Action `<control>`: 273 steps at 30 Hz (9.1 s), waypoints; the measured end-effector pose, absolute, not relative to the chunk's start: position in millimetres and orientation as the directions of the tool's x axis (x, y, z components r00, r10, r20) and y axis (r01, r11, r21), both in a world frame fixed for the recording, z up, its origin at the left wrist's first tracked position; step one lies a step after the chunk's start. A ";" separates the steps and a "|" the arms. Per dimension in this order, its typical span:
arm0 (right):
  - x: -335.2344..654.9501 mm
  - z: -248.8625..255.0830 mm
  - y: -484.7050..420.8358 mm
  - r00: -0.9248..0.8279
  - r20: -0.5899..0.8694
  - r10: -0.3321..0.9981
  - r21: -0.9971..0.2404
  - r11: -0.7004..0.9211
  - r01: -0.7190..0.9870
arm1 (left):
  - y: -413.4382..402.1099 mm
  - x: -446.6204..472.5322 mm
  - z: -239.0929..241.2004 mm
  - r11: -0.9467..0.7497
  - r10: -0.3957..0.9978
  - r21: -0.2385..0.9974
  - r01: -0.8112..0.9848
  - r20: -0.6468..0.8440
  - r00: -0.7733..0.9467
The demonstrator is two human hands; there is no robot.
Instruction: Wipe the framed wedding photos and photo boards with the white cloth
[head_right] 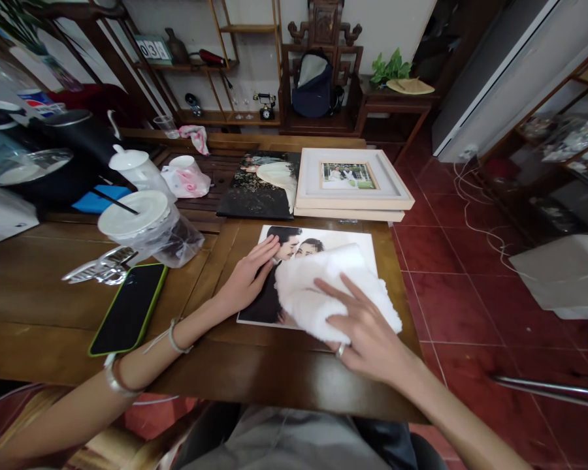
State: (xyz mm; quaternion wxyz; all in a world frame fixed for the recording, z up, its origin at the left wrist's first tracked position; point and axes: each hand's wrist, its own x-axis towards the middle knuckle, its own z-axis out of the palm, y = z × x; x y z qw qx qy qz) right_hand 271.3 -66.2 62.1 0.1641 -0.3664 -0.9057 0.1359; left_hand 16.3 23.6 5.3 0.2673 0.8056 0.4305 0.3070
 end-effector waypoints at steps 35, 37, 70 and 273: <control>276.6 61.8 -51.7 -0.643 0.156 0.750 -0.337 0.652 0.679 | 25.0 16.7 5.5 -0.497 0.850 0.668 0.554 0.245 0.466; 284.1 59.2 -30.5 -0.612 0.172 0.772 -0.312 0.632 0.709 | 25.3 16.4 5.0 -0.502 0.847 0.666 0.552 0.249 0.470; 292.0 59.1 -18.4 -0.641 0.191 0.744 -0.334 0.663 0.670 | 24.6 15.2 6.7 -0.487 0.851 0.681 0.547 0.228 0.473; 295.8 58.7 5.1 -0.534 0.267 0.802 -0.282 0.595 0.753 | 17.1 15.9 9.6 -0.510 0.845 0.652 0.561 0.258 0.469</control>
